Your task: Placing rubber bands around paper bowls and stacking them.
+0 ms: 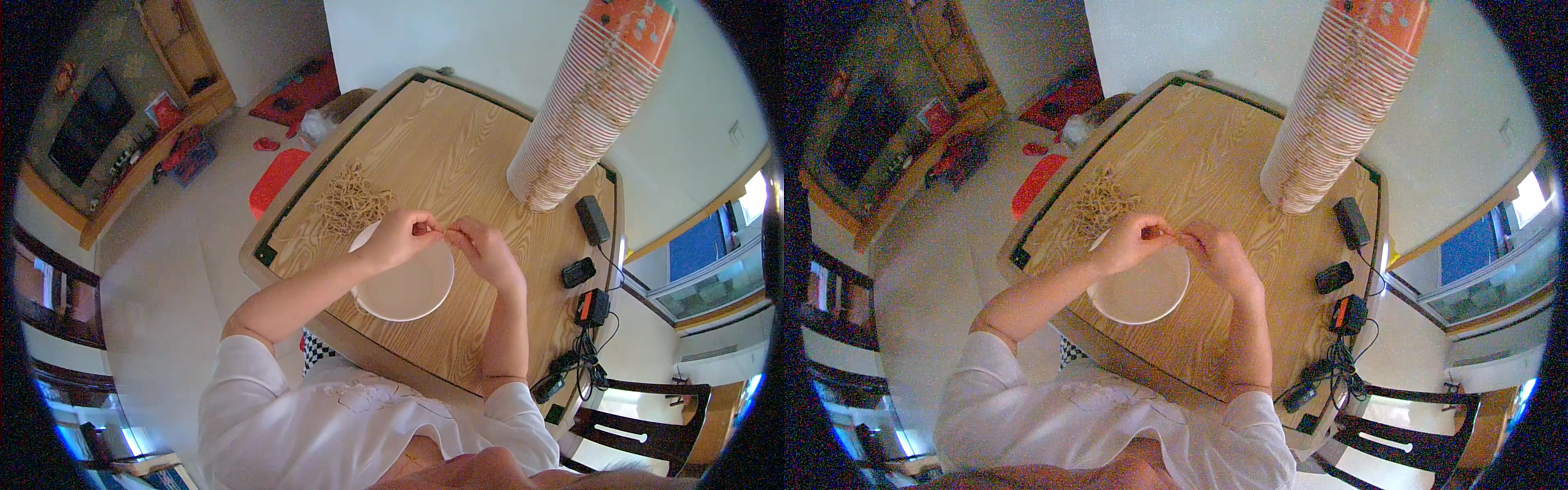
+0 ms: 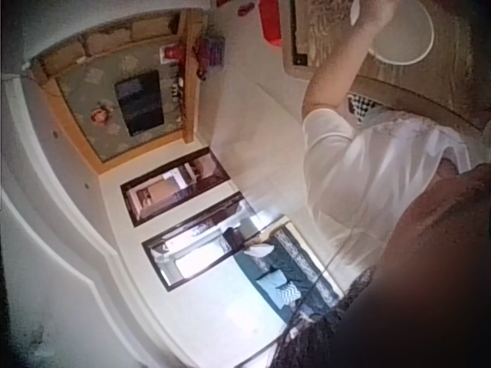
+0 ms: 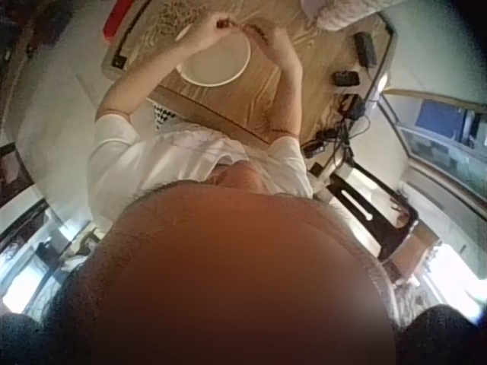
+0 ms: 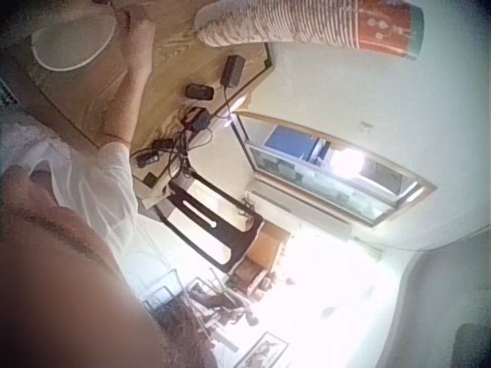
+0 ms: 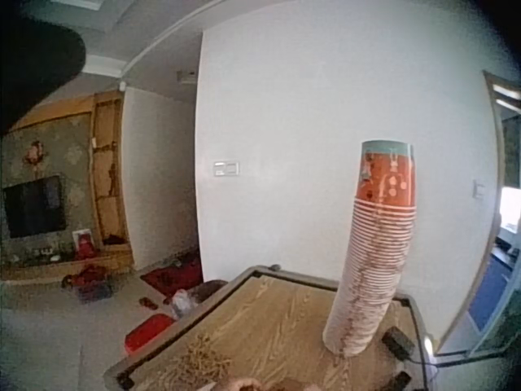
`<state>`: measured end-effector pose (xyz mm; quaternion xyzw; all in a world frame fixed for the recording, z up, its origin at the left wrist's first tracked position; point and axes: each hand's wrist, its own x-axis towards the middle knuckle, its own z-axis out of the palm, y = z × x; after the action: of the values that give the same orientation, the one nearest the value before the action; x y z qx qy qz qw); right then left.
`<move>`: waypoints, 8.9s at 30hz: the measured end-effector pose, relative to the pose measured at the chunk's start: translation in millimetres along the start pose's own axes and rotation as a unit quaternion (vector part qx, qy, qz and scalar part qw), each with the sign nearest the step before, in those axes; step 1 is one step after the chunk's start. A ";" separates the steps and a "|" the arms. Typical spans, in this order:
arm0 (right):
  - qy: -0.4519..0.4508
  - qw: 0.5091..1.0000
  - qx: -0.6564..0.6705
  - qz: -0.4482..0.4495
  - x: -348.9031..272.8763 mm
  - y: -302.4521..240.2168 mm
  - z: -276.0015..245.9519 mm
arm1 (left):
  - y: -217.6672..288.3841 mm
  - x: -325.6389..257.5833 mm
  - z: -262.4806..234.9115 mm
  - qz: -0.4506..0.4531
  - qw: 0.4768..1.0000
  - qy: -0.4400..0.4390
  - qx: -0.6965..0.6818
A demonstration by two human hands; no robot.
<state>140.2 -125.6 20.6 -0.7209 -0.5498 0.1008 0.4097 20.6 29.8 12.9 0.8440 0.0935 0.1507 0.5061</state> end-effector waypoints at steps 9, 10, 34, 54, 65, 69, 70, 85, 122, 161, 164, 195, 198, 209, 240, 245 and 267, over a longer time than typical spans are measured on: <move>-0.037 0.998 -0.046 0.034 4.4 24.0 5.6 | -3.8 -4.8 -1.7 -0.040 0.982 -0.027 0.183; -0.036 0.998 -0.046 0.034 4.5 27.9 7.7 | -3.9 -4.5 -1.0 -0.039 0.982 -0.027 0.182; -0.087 0.995 0.014 0.042 7.1 32.9 10.9 | -10.0 -1.2 10.5 -0.022 0.978 0.011 0.208; -0.053 0.996 0.038 0.056 9.1 27.7 13.5 | -0.1 -12.1 -16.7 0.125 0.892 0.033 0.434; -0.105 0.991 -0.080 0.000 -5.9 -7.4 8.3 | 19.9 -34.4 -36.8 -0.007 0.959 -0.210 0.191; -0.107 0.990 -0.092 -0.019 -10.8 -17.2 6.7 | -21.3 -48.3 -23.8 -0.059 0.965 -0.219 -0.134; -0.109 0.990 -0.092 -0.017 -12.4 -19.6 5.9 | -24.6 -53.6 -23.4 -0.061 0.964 -0.219 -0.136; -0.184 0.980 -0.053 -0.059 -22.0 -32.6 13.7 | -39.0 -120.1 -66.6 -0.168 0.941 -0.217 -0.198; -0.176 0.974 -0.112 0.084 -22.8 -25.3 14.0 | -45.0 -56.1 23.3 0.035 0.975 -0.132 -0.172; -0.140 0.983 -0.118 -0.001 -33.0 -45.7 6.6 | -45.2 -65.4 39.8 -0.275 0.800 -0.113 -0.521; -0.131 0.986 -0.104 -0.008 -32.4 -49.5 5.0 | -48.1 -68.8 41.5 -0.264 0.793 -0.105 -0.540; -0.180 0.979 0.053 0.077 -13.9 -20.6 10.9 | -48.5 -57.5 28.2 -0.165 0.876 -0.125 -0.436; -0.154 0.981 0.060 0.103 -15.4 -27.1 7.7 | -40.0 -58.2 24.4 -0.188 0.889 -0.106 -0.403; -0.143 0.987 -0.007 0.066 -17.2 -17.4 10.4 | -37.4 -61.4 30.4 -0.169 0.907 -0.035 -0.384; -0.111 0.990 0.015 0.088 -18.7 -18.9 7.9 | -57.2 -53.0 35.6 -0.148 0.917 0.003 -0.371; -0.169 0.985 -0.018 0.041 -19.4 -25.2 4.4 | -50.3 -54.4 25.0 -0.206 0.863 -0.035 -0.461; -0.195 0.978 -0.074 0.010 -32.5 -33.4 7.4 | -5.2 -130.2 -28.3 -0.186 0.761 -0.090 -0.615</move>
<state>99.9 -148.5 29.4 -0.7213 -0.6174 0.2029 0.2393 -111.2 15.2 0.0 0.3268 0.0892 0.0019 0.9409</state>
